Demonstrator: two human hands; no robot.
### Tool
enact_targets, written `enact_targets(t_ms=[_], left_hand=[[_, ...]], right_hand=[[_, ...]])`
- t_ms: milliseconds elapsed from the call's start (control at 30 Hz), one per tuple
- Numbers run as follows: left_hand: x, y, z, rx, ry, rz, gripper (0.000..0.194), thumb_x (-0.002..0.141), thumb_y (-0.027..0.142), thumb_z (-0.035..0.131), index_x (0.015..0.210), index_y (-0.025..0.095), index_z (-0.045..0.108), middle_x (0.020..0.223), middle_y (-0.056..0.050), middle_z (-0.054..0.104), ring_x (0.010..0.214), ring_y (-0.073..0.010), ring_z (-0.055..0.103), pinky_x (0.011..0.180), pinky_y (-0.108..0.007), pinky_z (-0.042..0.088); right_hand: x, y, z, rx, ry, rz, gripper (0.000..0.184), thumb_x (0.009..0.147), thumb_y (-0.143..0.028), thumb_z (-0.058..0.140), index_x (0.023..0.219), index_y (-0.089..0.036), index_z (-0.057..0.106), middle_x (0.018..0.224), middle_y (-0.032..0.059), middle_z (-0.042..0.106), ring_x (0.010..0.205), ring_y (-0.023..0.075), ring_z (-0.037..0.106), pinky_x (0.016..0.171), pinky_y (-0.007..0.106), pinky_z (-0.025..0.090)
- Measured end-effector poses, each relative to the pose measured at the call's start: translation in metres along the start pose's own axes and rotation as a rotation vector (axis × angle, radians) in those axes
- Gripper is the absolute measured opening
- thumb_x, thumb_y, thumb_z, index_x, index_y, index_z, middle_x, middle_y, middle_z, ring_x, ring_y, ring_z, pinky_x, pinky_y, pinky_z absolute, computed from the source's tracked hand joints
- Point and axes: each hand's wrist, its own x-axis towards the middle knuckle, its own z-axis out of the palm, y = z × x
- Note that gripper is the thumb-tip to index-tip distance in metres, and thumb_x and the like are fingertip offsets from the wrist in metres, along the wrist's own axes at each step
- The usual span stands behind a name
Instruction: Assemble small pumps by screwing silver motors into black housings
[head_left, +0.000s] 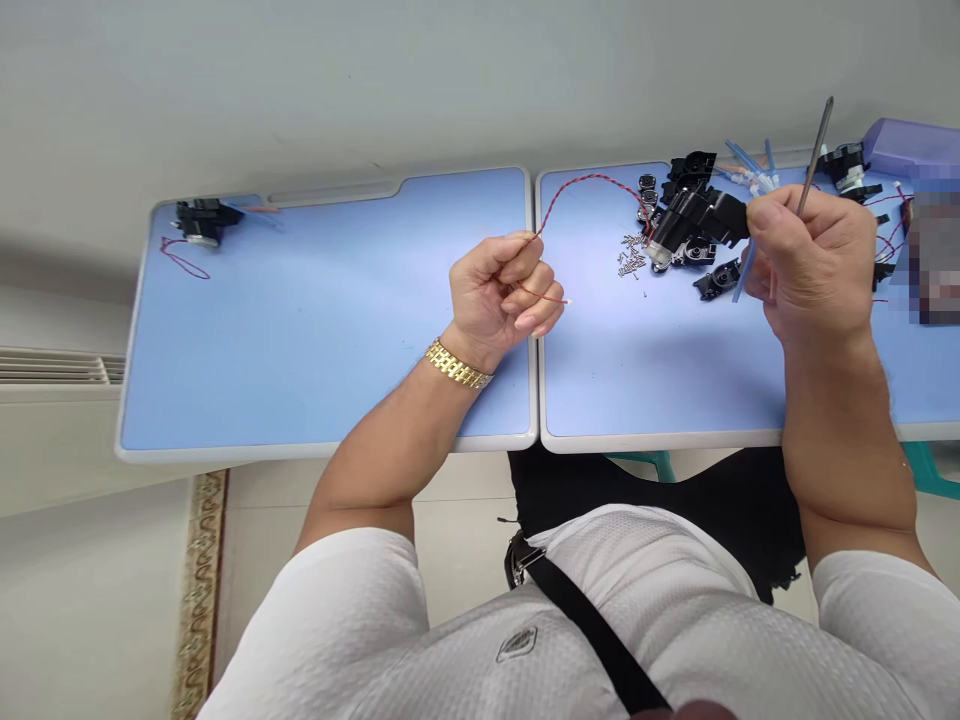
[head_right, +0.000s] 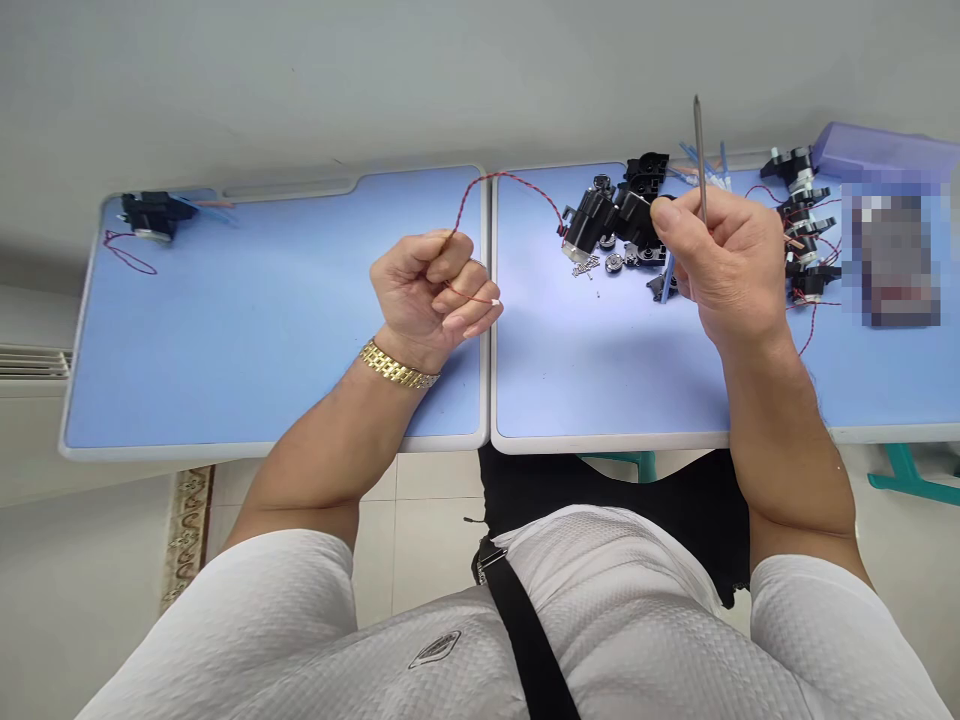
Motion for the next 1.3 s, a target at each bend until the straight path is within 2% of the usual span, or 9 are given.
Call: enact_targets(t_ms=[100, 267, 533, 700, 800, 900, 1067, 1200, 1300], left_hand=[[0.001, 0.0, 0.0, 0.013, 0.015, 0.042, 0.072, 0.127, 0.05, 0.033, 0.059, 0.026, 0.025, 0.044, 0.006, 0.01, 0.029, -0.0132, 0.029, 0.034, -0.025, 0.042], [0.005, -0.005, -0.006, 0.027, 0.039, 0.109, 0.075, 0.125, 0.052, 0.036, 0.057, 0.026, 0.018, 0.042, 0.005, 0.006, 0.029, -0.0144, 0.032, 0.035, -0.025, 0.044], [0.005, -0.008, -0.019, 0.02, 0.039, 0.136, 0.067, 0.117, 0.046, 0.049, 0.059, 0.025, 0.021, 0.043, 0.004, 0.012, 0.03, -0.0155, 0.036, 0.038, -0.029, 0.049], [0.005, -0.009, -0.025, 0.054, 0.0, 0.151, 0.065, 0.111, 0.044, 0.057, 0.06, 0.026, 0.022, 0.044, 0.005, 0.013, 0.031, -0.0157, 0.039, 0.038, -0.03, 0.051], [0.006, -0.01, -0.03, 0.083, -0.011, 0.158, 0.065, 0.103, 0.045, 0.069, 0.061, 0.026, 0.024, 0.044, 0.005, 0.016, 0.033, -0.0159, 0.042, 0.04, -0.031, 0.054], [0.007, -0.011, -0.031, 0.117, -0.028, 0.174, 0.071, 0.095, 0.046, 0.078, 0.061, 0.025, 0.019, 0.044, 0.006, 0.011, 0.031, -0.0156, 0.039, 0.036, -0.031, 0.05], [0.005, -0.011, -0.026, 0.119, 0.002, 0.135, 0.076, 0.101, 0.054, 0.077, 0.063, 0.025, 0.018, 0.046, 0.007, 0.007, 0.029, -0.0158, 0.04, 0.036, -0.03, 0.051], [0.002, -0.01, -0.022, 0.173, 0.002, 0.141, 0.07, 0.1, 0.048, 0.076, 0.062, 0.026, 0.021, 0.045, 0.007, 0.011, 0.031, -0.0157, 0.042, 0.036, -0.03, 0.051], [0.001, -0.009, -0.02, 0.167, -0.022, 0.169, 0.074, 0.095, 0.043, 0.081, 0.063, 0.025, 0.017, 0.046, 0.008, 0.009, 0.03, -0.0149, 0.042, 0.035, -0.029, 0.051]], right_hand=[[-0.001, 0.0, 0.0, -0.001, -0.015, -0.007, 0.054, 0.094, -0.065, 0.1, 0.073, -0.021, 0.075, 0.056, -0.0092, 0.042, 0.047, 0.0014, 0.037, 0.046, 0.017, 0.022], [0.0, 0.0, 0.0, -0.008, -0.03, -0.03, 0.062, 0.083, -0.078, 0.102, 0.073, -0.022, 0.077, 0.054, -0.0092, 0.045, 0.044, 0.0017, 0.035, 0.04, 0.017, 0.023], [0.001, 0.002, 0.002, 0.002, -0.049, -0.062, 0.061, 0.087, -0.075, 0.101, 0.073, -0.022, 0.077, 0.056, -0.0096, 0.039, 0.044, 0.001, 0.033, 0.039, 0.017, 0.02], [-0.001, -0.001, 0.004, 0.014, -0.012, -0.023, 0.063, 0.079, -0.078, 0.106, 0.071, -0.023, 0.076, 0.054, -0.0099, 0.038, 0.044, 0.0023, 0.032, 0.038, 0.019, 0.019], [-0.002, -0.004, 0.005, -0.003, -0.005, 0.019, 0.061, 0.081, -0.075, 0.106, 0.07, -0.024, 0.076, 0.054, -0.0088, 0.041, 0.046, 0.0041, 0.035, 0.04, 0.022, 0.022], [-0.003, -0.008, 0.006, -0.012, -0.007, 0.038, 0.058, 0.083, -0.072, 0.106, 0.069, -0.025, 0.075, 0.054, -0.0085, 0.041, 0.047, 0.005, 0.034, 0.042, 0.023, 0.022], [-0.004, -0.011, 0.008, -0.024, -0.005, 0.045, 0.055, 0.084, -0.069, 0.106, 0.069, -0.025, 0.075, 0.054, -0.0081, 0.041, 0.047, 0.0058, 0.033, 0.043, 0.025, 0.019], [-0.005, -0.012, 0.009, -0.036, -0.018, 0.043, 0.052, 0.088, -0.065, 0.104, 0.069, -0.025, 0.075, 0.054, -0.008, 0.04, 0.047, 0.006, 0.031, 0.043, 0.027, 0.018], [-0.005, -0.011, 0.009, -0.036, -0.021, 0.047, 0.047, 0.09, -0.057, 0.102, 0.069, -0.025, 0.075, 0.053, -0.0083, 0.042, 0.047, 0.0058, 0.03, 0.043, 0.027, 0.018]])
